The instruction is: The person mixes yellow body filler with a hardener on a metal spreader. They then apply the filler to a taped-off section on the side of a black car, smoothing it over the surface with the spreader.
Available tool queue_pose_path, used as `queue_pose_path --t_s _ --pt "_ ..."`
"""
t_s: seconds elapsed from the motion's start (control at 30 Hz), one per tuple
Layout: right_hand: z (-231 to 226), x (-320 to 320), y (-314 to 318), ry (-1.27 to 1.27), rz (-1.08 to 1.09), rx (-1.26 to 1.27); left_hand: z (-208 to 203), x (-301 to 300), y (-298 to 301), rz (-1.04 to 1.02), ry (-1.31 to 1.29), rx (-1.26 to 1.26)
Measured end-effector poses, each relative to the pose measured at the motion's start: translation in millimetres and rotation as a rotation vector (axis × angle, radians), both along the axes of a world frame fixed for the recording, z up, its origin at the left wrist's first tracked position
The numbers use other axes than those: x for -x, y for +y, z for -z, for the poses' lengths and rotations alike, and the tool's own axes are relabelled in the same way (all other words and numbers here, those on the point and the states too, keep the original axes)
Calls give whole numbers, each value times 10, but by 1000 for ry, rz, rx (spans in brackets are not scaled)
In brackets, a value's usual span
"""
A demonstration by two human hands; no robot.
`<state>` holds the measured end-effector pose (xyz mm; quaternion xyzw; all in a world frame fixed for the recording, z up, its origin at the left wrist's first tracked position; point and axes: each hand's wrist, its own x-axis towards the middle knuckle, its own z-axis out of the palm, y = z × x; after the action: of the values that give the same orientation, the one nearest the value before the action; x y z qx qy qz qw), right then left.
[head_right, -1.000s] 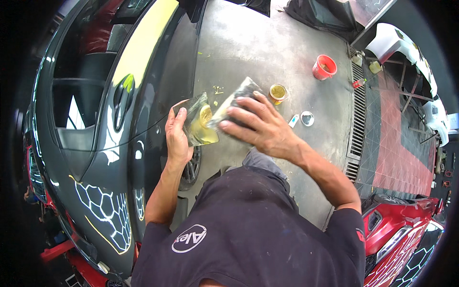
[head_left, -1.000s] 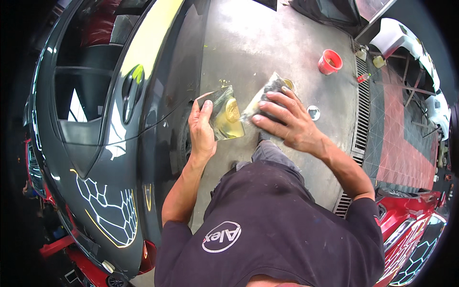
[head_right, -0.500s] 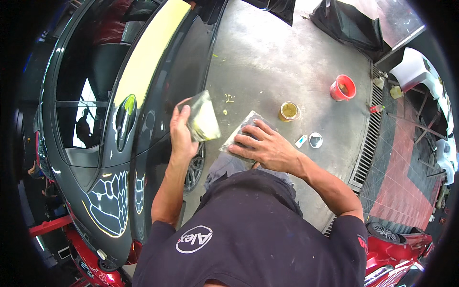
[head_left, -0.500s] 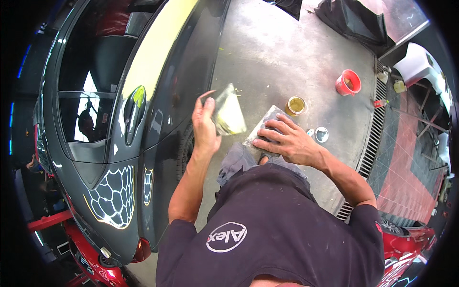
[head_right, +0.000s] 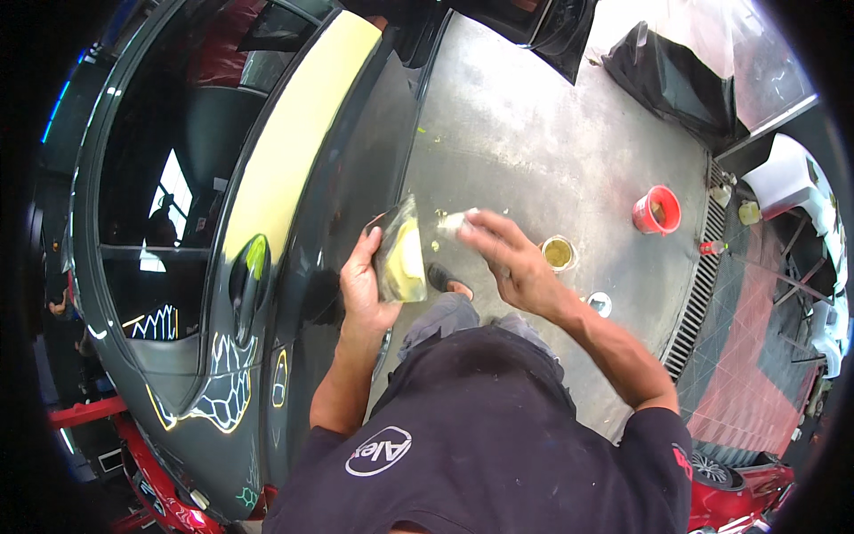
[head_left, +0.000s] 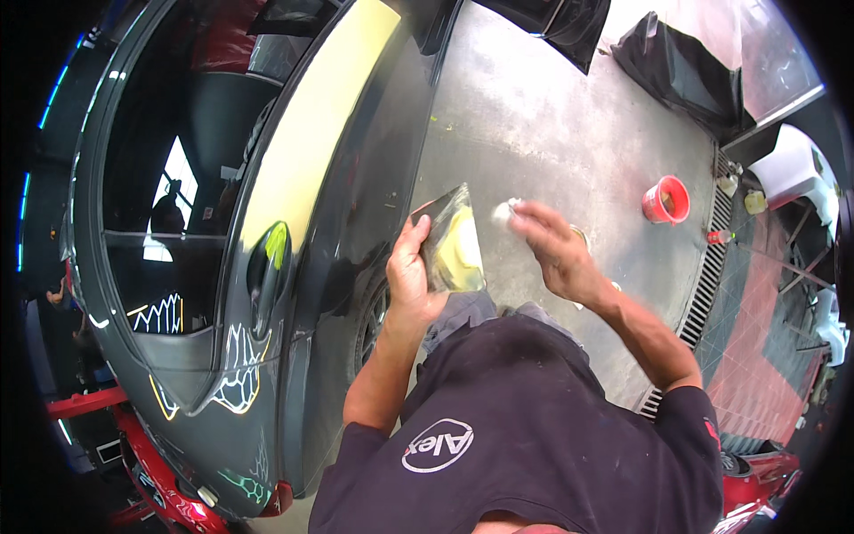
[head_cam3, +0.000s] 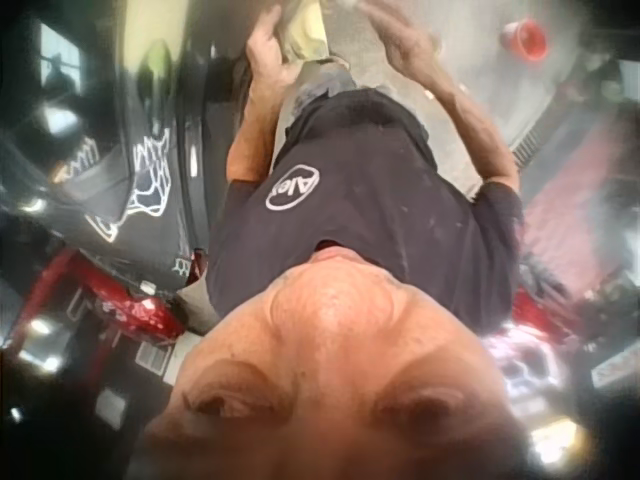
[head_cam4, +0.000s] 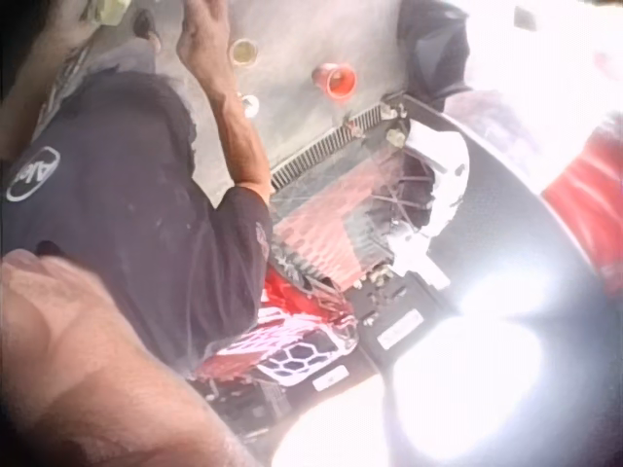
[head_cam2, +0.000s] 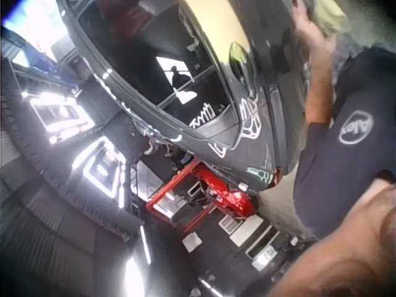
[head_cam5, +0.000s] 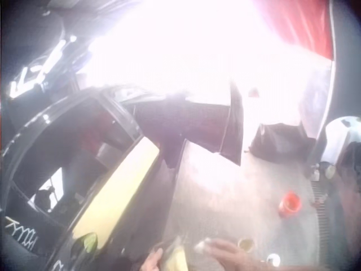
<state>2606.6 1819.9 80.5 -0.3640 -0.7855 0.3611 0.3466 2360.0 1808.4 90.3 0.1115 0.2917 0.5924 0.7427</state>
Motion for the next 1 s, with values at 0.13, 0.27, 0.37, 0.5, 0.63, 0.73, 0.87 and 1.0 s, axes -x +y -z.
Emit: queue_pose_path --t_s 0.13,0.27,0.37,0.5,0.63,0.73,0.87,1.0 --pt "-241 421 495 291 60 313 537 83 704 -98 237 26" --pt "-333 570 1071 -443 -138 -433 412 276 994 -79 637 -200" --pt "-166 768 1267 -541 -299 -488 351 344 1226 -155 952 -351" --pt "-220 836 1480 -519 -404 -460 323 772 1551 -275 724 -174" --pt "-466 1097 1795 -239 -387 -559 273 1047 1841 -323 382 -20" --pt "-425 1287 1922 -75 -504 -615 87 826 1948 -210 161 33" --pt "-292 1028 2388 -164 -392 -598 -312 750 1991 -252 268 -91" --pt "-236 756 2881 -493 -342 -653 -330 943 2180 -367 371 -194"
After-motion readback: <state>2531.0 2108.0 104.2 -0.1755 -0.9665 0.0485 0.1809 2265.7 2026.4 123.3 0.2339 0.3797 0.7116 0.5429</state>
